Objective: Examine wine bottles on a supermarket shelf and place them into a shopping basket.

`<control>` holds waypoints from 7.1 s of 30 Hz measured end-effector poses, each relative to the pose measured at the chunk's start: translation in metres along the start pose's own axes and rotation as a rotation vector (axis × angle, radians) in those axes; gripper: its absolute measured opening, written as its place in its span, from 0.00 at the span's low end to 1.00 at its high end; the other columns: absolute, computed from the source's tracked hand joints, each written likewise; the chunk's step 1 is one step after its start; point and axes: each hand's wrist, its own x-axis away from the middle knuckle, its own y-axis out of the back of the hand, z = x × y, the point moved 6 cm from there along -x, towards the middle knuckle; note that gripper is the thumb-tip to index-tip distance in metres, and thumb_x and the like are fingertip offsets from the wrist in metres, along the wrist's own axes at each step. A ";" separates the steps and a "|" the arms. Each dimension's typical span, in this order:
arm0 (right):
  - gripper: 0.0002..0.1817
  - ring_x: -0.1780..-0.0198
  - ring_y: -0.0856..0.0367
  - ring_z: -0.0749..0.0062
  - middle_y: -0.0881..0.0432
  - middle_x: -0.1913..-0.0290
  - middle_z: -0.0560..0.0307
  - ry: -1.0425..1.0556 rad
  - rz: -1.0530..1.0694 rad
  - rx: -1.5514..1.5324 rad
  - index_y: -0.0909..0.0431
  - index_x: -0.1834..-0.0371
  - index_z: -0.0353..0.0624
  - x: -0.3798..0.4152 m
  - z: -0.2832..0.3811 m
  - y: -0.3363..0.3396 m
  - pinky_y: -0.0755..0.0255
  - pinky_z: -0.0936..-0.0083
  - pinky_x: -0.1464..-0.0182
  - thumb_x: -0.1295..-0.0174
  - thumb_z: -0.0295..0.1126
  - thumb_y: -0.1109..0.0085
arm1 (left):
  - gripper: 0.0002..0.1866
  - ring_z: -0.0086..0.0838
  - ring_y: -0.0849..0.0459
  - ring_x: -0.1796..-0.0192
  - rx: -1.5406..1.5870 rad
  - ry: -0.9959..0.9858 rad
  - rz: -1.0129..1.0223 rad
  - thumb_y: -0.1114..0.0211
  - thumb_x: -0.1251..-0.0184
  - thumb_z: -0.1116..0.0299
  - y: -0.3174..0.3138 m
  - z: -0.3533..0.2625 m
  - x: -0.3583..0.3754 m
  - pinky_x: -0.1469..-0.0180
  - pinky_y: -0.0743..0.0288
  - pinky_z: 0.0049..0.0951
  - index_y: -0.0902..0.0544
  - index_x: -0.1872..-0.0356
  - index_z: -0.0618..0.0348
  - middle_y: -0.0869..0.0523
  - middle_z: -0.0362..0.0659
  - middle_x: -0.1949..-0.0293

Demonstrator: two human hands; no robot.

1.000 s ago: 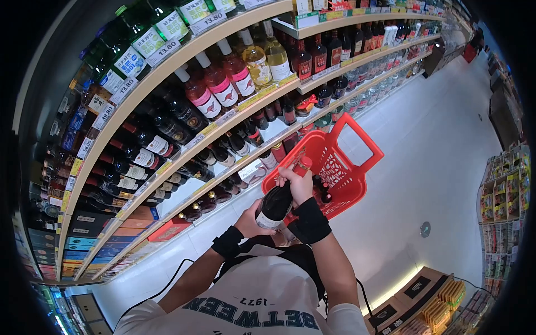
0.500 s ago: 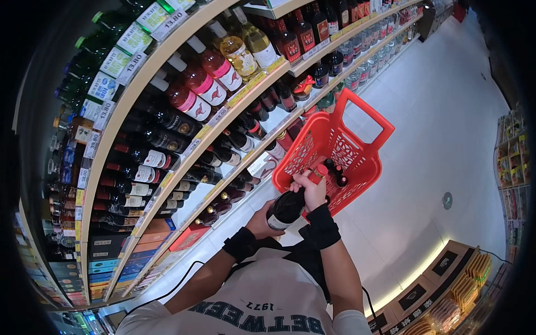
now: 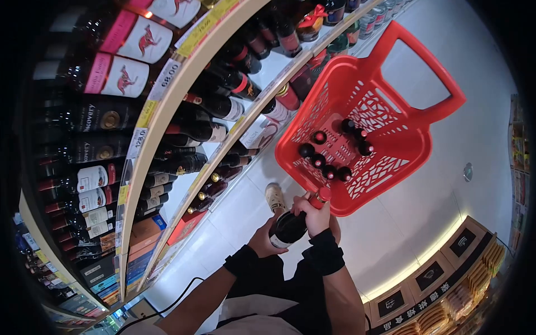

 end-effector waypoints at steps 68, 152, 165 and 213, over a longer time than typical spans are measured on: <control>0.09 0.71 0.27 0.66 0.31 0.78 0.55 0.344 0.087 0.205 0.35 0.75 0.40 -0.140 0.009 -0.077 0.27 0.64 0.54 0.41 0.25 0.46 | 0.33 0.29 0.16 0.53 -0.188 -0.164 -1.131 0.17 0.51 0.72 0.317 0.078 -0.134 0.47 0.23 0.28 0.29 0.48 0.66 0.15 0.47 0.54; 0.06 0.70 0.19 0.72 0.17 0.73 0.50 0.800 0.654 0.253 0.24 0.75 0.32 -0.167 0.048 -0.238 0.24 0.76 0.61 0.41 0.21 0.41 | 0.29 0.44 0.17 0.52 -0.561 -0.334 -1.155 0.28 0.39 0.76 0.327 -0.042 -0.172 0.44 0.26 0.37 0.34 0.40 0.67 0.18 0.53 0.51; 0.05 0.65 0.19 0.70 0.18 0.71 0.54 0.942 0.719 0.615 0.25 0.73 0.35 -0.193 0.012 -0.281 0.25 0.72 0.55 0.41 0.17 0.39 | 0.29 0.38 0.19 0.48 -0.512 -0.340 -1.107 0.30 0.37 0.77 0.328 -0.037 -0.173 0.40 0.28 0.34 0.35 0.38 0.66 0.19 0.51 0.48; 0.27 0.49 0.16 0.47 0.17 0.49 0.43 0.934 0.217 0.891 0.28 0.39 0.37 -0.225 -0.067 -0.230 0.22 0.64 0.47 0.42 0.29 0.32 | 0.36 0.53 0.23 0.41 -0.578 -0.446 -1.124 0.29 0.35 0.67 0.323 -0.046 -0.171 0.36 0.32 0.39 0.37 0.33 0.74 0.24 0.63 0.40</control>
